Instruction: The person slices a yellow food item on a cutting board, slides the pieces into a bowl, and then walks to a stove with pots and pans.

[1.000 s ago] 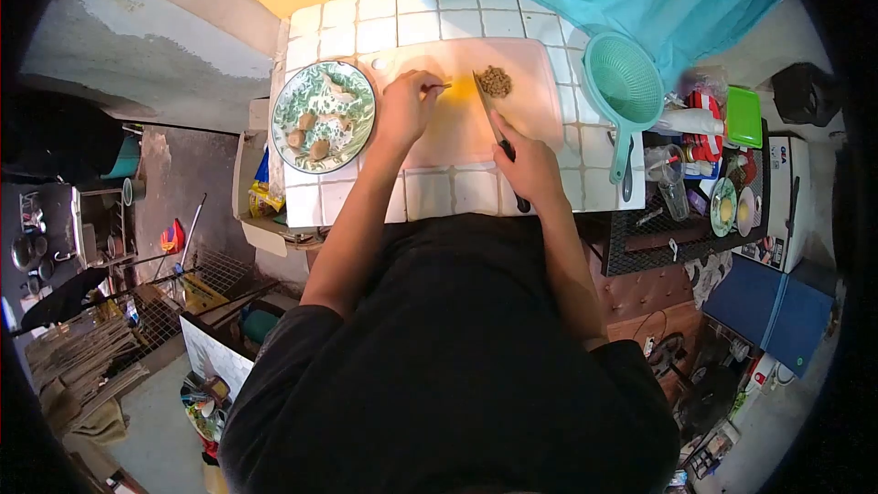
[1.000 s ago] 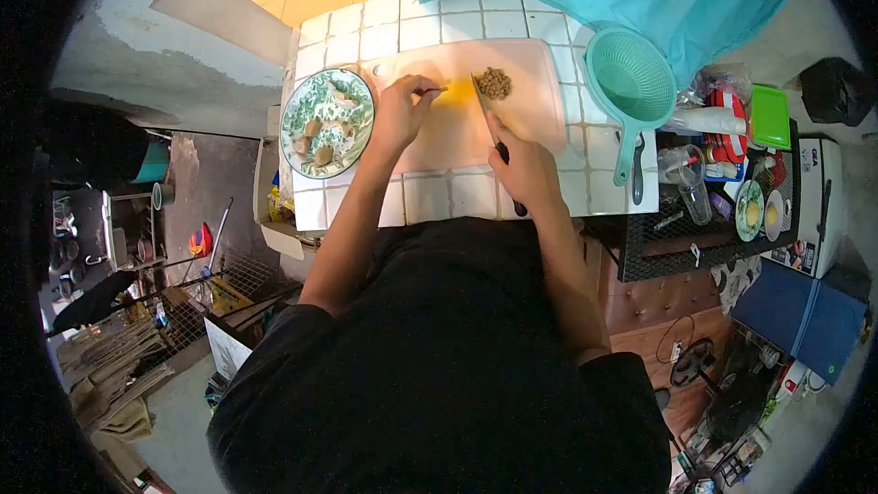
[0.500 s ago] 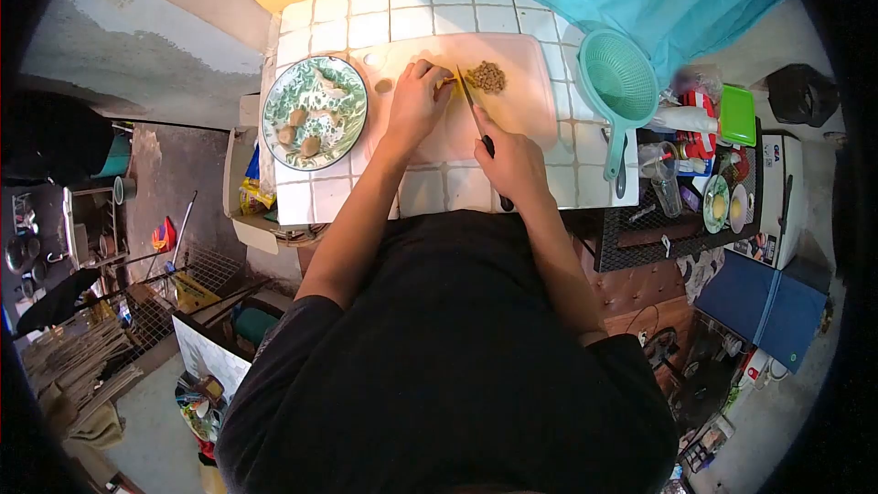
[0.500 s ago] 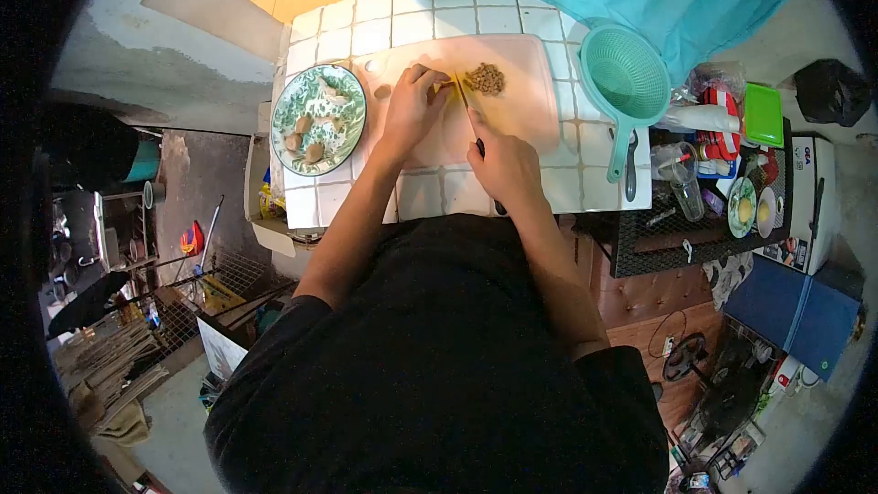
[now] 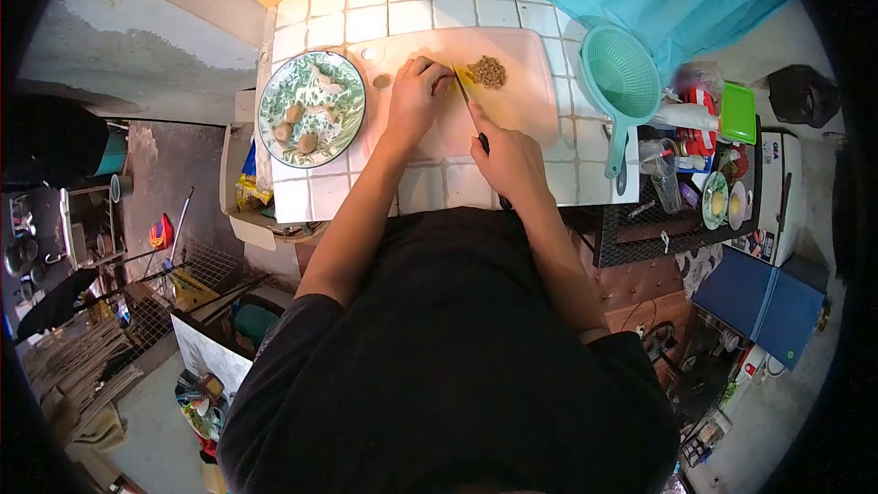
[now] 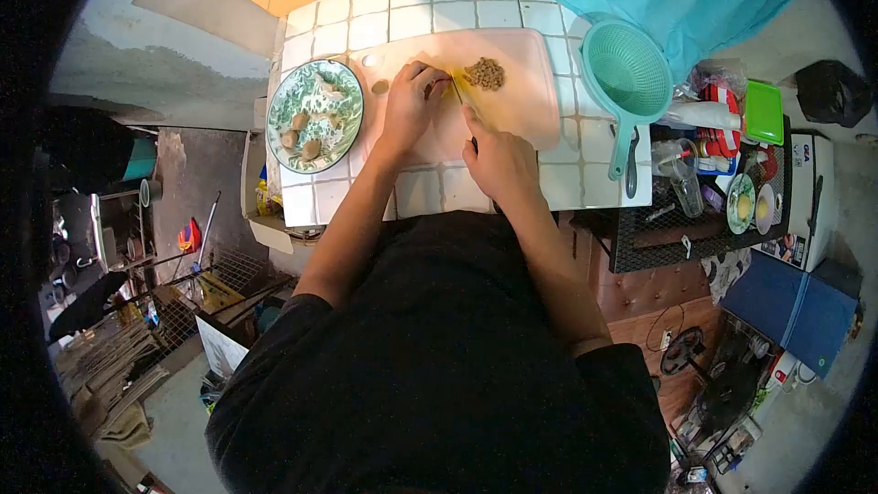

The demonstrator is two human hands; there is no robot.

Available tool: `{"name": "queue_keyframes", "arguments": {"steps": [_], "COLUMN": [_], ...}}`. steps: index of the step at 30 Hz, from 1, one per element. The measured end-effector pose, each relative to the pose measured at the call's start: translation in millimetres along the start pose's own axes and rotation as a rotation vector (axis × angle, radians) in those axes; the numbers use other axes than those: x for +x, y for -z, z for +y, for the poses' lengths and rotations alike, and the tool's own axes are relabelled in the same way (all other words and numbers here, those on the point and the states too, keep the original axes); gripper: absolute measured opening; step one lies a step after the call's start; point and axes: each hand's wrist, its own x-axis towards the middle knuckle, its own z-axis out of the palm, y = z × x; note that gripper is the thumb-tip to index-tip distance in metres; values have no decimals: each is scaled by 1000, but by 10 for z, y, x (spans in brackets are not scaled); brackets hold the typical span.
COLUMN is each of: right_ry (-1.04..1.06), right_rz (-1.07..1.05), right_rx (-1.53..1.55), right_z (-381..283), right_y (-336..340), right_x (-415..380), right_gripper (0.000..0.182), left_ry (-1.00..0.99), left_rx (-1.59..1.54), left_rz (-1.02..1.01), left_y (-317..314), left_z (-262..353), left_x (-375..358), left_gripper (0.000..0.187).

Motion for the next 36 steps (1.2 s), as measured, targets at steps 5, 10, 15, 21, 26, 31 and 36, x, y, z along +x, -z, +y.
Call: {"name": "queue_keyframes", "arguments": {"steps": [5,10,15,21,26,31,36], "right_ry": [11,49,-32,-28,30,28,40], "right_rz": [-8,36,-29,-25,-35,-74,-66], "right_rx": [1,29,17,20,-11,-17,2], "right_z": [8,47,54,47,-34,-61,-63], "right_y": [-37,-100,-61,-37,28,31,8], "right_x": [4,101,110,64,48,57,54], "right_gripper": [58,59,64,64,61,61,59], "left_ry": [-19,4,41,127,79,85,48], "left_rx": [35,-18,-43,-120,-80,-85,-104], "left_rz": [-11,-40,-64,-68,-82,-68,-30], "left_y": [22,44,98,122,95,90,68], "left_z": [19,2,-16,30,-55,-50,-72], "left_x": [5,-6,-41,-30,-44,-54,-53], "left_gripper": [13,14,18,14,19,19,18]}}
